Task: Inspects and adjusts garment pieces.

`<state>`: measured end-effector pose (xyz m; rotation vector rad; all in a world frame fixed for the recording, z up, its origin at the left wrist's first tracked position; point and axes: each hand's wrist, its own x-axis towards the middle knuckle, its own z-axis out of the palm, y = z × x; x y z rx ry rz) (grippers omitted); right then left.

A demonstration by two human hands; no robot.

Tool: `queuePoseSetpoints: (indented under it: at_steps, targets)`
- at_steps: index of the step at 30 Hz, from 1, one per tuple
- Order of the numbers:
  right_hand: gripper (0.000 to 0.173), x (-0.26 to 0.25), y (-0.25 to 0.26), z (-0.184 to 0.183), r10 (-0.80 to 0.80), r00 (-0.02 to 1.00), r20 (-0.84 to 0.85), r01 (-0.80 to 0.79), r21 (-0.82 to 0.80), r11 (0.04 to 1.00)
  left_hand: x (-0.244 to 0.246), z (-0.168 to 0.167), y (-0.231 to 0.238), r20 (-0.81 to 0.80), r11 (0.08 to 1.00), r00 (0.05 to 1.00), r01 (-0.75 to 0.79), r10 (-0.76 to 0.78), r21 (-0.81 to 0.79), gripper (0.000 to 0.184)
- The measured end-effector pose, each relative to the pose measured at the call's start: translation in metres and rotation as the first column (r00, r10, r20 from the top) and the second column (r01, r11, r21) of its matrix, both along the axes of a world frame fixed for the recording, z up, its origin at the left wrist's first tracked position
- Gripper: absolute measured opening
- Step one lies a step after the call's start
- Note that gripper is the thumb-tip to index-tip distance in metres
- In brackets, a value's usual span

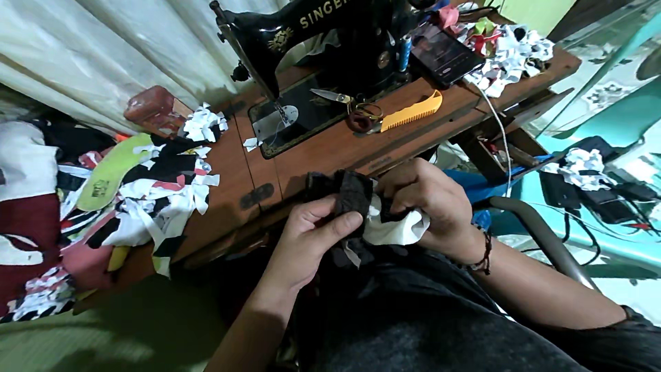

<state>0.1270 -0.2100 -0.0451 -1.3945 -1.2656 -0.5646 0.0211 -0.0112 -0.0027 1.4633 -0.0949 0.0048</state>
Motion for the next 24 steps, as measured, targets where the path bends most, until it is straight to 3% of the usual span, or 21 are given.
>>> queuePoseSetpoints:
  at_steps: [5, 11, 16, 24]
  targets:
    - [0.005, -0.006, -0.008, -0.008, -0.021, 0.998, 0.053, 0.021, -0.005, 1.000, 0.001, -0.001, 0.000, 0.022, 0.989, 0.997, -0.077, 0.080, -0.127, 0.011]
    - [0.003, -0.017, -0.012, -0.015, 0.023, 1.000, 0.018, -0.022, -0.012, 1.000, -0.001, -0.009, 0.002, 0.012, 0.971, 0.998, -0.059, 0.064, -0.232, 0.021]
    - [0.011, -0.030, -0.013, -0.025, 0.012, 1.000, 0.009, -0.011, -0.031, 0.999, -0.002, -0.014, 0.005, 0.008, 0.942, 0.999, -0.045, 0.051, -0.333, 0.021]
    - [0.018, -0.049, -0.012, -0.033, 0.117, 0.991, 0.059, -0.112, -0.081, 0.990, -0.005, -0.017, 0.008, 0.063, 0.953, 0.996, -0.040, 0.062, -0.302, 0.042]
